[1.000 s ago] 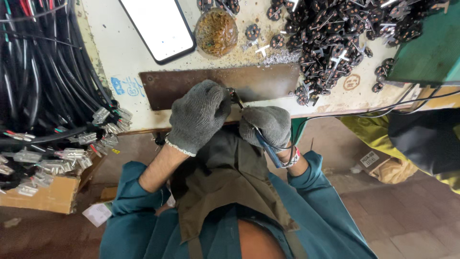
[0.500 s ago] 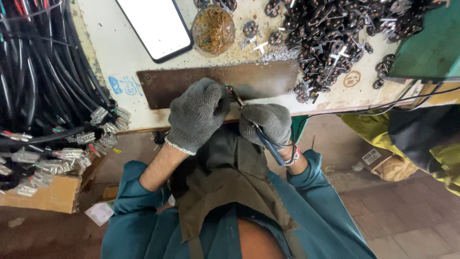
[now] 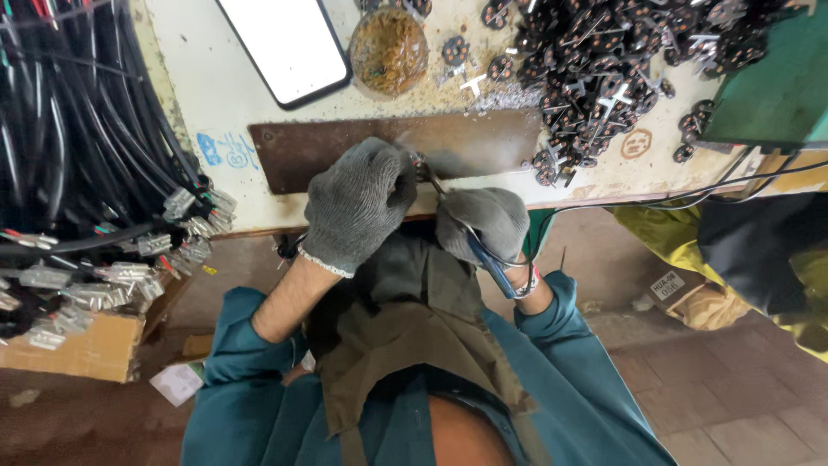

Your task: The person solders the ends of small colored wires onto connector terminals at a workbench. They hold a wire in one hand and a soldering iron in the other, apply solder to each joint, then set the finished connector aside and pick up the next wire, repeating the cycle.

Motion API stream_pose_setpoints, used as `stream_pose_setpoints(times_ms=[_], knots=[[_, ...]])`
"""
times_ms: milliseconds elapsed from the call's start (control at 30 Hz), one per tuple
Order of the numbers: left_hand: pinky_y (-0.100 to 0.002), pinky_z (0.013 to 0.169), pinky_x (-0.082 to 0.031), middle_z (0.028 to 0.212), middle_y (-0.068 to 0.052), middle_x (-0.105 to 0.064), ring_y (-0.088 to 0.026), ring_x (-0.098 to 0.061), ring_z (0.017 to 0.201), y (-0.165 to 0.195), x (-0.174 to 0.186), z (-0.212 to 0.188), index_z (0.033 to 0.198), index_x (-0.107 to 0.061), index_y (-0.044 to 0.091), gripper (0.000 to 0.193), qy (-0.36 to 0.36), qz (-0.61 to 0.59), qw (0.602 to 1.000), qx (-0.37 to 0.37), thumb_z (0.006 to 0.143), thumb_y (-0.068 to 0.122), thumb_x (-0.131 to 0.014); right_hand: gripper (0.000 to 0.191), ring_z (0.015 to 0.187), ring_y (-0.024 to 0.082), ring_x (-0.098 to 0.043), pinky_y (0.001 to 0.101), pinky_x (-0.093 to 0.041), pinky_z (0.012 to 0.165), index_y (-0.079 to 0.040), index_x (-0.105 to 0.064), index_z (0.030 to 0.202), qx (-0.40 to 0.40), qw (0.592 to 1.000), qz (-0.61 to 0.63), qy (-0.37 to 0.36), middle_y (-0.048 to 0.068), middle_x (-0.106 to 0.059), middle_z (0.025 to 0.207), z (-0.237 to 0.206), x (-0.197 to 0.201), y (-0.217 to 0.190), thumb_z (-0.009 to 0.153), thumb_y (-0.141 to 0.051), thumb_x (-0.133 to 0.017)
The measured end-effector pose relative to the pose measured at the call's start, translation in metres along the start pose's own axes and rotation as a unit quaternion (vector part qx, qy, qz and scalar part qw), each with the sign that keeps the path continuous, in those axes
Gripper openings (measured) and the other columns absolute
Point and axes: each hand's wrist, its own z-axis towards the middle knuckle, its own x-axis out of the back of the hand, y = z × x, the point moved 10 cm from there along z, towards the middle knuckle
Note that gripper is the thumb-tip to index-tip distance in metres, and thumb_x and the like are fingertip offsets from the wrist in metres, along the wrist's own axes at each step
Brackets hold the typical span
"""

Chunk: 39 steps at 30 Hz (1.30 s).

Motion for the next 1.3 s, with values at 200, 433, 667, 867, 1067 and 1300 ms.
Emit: stream_pose_setpoints(times_ms=[200,433,667,867,1067,1300], knots=[[-0.043,0.068,-0.055,0.1,-0.009,-0.065,-0.031,-0.068,0.087,-0.001,-0.002,-0.001,0.101,-0.064,0.011,0.021,0.001,0.008,1.0,0.004,0.087,0.017,-0.078,0.017,0.072,0.033,-0.073,0.0403,-0.058,0.065,-0.009,-0.07,0.093,0.015,0.998,0.049,0.025,0.01,-0.072,0.083,0.003,0.002,-0.004,0.079,-0.004,-0.08],[-0.043,0.07,-0.055,0.099,-0.007,-0.064,-0.03,-0.068,0.087,-0.001,0.0,0.001,0.102,-0.064,0.012,0.021,0.005,-0.015,1.0,-0.002,0.086,0.016,-0.077,0.006,0.067,0.024,-0.066,0.0343,-0.049,0.061,-0.009,-0.068,0.087,-0.106,0.99,0.091,0.026,0.009,-0.065,0.077,0.012,0.007,0.016,0.091,-0.013,-0.068],[-0.04,0.067,-0.054,0.092,-0.006,-0.066,-0.028,-0.068,0.08,-0.008,0.032,0.003,0.093,-0.067,0.014,0.011,0.01,0.001,0.999,0.052,0.088,0.011,-0.076,0.007,0.08,0.024,-0.067,0.0342,-0.051,0.069,-0.004,-0.066,0.098,-0.153,0.971,0.148,0.113,0.012,-0.067,0.091,0.022,0.051,0.012,0.095,-0.008,-0.071],[-0.038,0.068,-0.054,0.092,-0.006,-0.067,-0.027,-0.069,0.081,-0.01,0.042,0.003,0.093,-0.068,0.012,0.014,0.023,-0.025,0.999,0.034,0.084,0.007,-0.077,0.018,0.093,0.027,-0.07,0.036,-0.055,0.077,0.0,-0.064,0.109,-0.123,0.985,0.064,0.098,0.016,-0.069,0.104,0.048,0.039,-0.008,0.094,-0.001,-0.075],[-0.039,0.069,-0.054,0.092,-0.006,-0.067,-0.028,-0.068,0.082,-0.009,0.042,0.002,0.093,-0.066,0.012,0.014,0.031,-0.037,0.999,0.022,0.085,0.006,-0.076,0.028,0.103,0.027,-0.074,0.0349,-0.059,0.087,-0.004,-0.068,0.121,-0.066,0.989,-0.115,0.069,0.014,-0.074,0.115,0.101,0.048,0.001,0.097,0.005,-0.08],[-0.041,0.064,-0.052,0.088,-0.007,-0.064,-0.029,-0.066,0.077,-0.012,0.038,-0.001,0.089,-0.064,0.012,0.012,0.037,-0.019,0.999,0.022,0.087,0.008,-0.075,0.029,0.097,0.034,-0.073,0.0411,-0.057,0.083,-0.007,-0.064,0.12,0.006,0.996,-0.034,-0.078,0.013,-0.074,0.111,0.072,0.03,-0.017,0.095,-0.004,-0.079]])
